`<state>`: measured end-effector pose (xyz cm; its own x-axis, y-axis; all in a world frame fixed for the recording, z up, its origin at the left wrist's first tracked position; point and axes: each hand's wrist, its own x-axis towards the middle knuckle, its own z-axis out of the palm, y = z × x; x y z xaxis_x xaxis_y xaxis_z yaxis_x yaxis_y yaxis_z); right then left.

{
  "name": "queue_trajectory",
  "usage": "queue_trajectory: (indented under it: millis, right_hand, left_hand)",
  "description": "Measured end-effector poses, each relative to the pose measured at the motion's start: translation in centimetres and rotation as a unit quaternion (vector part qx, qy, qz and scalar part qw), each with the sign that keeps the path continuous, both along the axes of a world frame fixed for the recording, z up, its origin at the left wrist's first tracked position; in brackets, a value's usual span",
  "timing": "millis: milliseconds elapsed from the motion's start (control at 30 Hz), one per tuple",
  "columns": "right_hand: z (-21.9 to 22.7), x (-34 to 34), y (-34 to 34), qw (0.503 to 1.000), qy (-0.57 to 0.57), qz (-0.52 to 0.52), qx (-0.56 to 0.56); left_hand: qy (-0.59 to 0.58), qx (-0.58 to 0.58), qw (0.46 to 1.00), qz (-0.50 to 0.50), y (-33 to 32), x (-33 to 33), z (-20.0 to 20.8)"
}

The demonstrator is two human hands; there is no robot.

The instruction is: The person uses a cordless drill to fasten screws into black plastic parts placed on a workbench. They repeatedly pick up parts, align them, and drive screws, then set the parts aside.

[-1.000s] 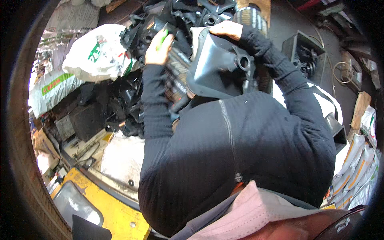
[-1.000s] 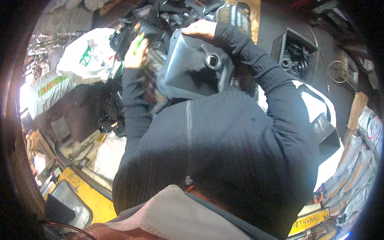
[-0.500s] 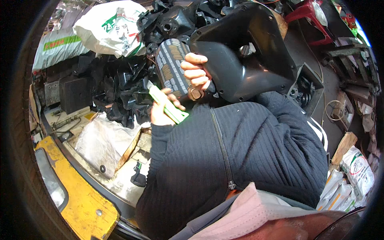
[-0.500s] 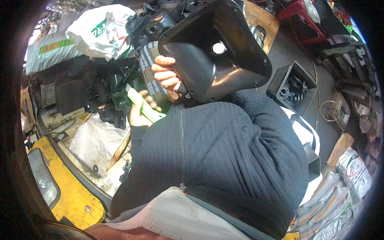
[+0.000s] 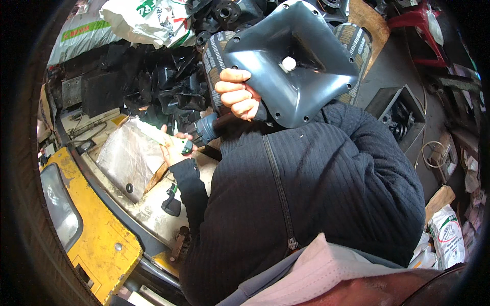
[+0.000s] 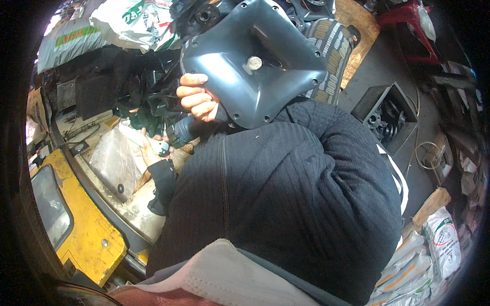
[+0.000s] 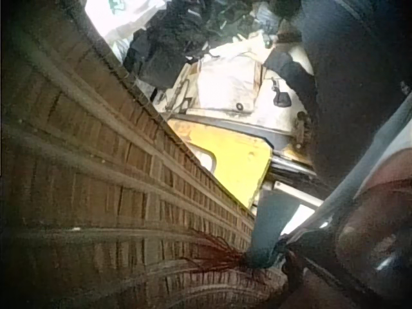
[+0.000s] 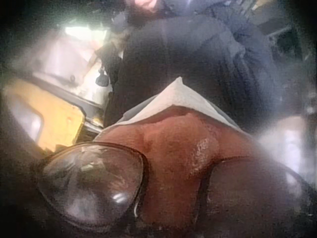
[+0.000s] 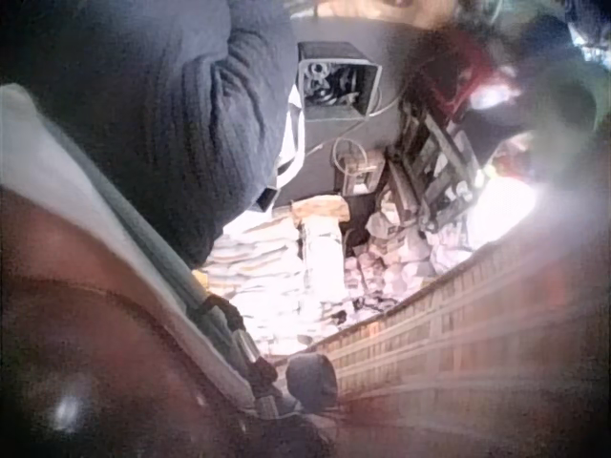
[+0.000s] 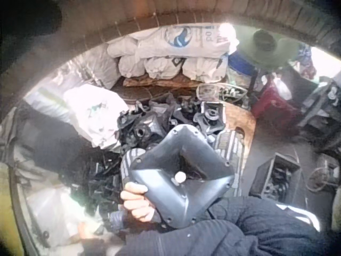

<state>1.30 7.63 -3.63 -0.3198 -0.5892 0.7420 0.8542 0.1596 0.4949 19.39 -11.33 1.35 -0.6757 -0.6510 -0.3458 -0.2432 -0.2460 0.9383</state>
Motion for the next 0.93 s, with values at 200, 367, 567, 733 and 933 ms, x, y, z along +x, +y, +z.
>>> queue_trajectory:
  millis: [200, 367, 567, 733, 933]
  right_hand:
    - [0.2, -0.2, 0.6, 1.0, -0.004, -0.005, -0.03]
    - [-0.2, 0.2, 0.8, 0.999, 0.021, -0.009, -0.025]
    - [0.5, -0.7, 1.3, 0.993, 0.085, 0.027, -0.079]
    - [0.6, 2.7, 1.4, 0.995, 0.078, 0.053, -0.044]
    - [-0.1, 4.1, 0.4, 0.98, 0.166, 0.09, -0.059]
  left_hand:
    - [-0.059, -0.059, 0.987, 0.138, -1.1, 3.0, -4.4]
    - [-0.141, -0.178, 0.959, 0.172, -0.9, 5.4, -5.5]
    - [-0.104, -0.258, 0.951, 0.134, 0.9, 4.9, -2.4]
    - [-0.017, -0.189, 0.958, 0.215, 2.2, 8.0, -3.1]
    - [0.044, -0.183, 0.918, 0.349, 2.9, 14.9, -7.4]
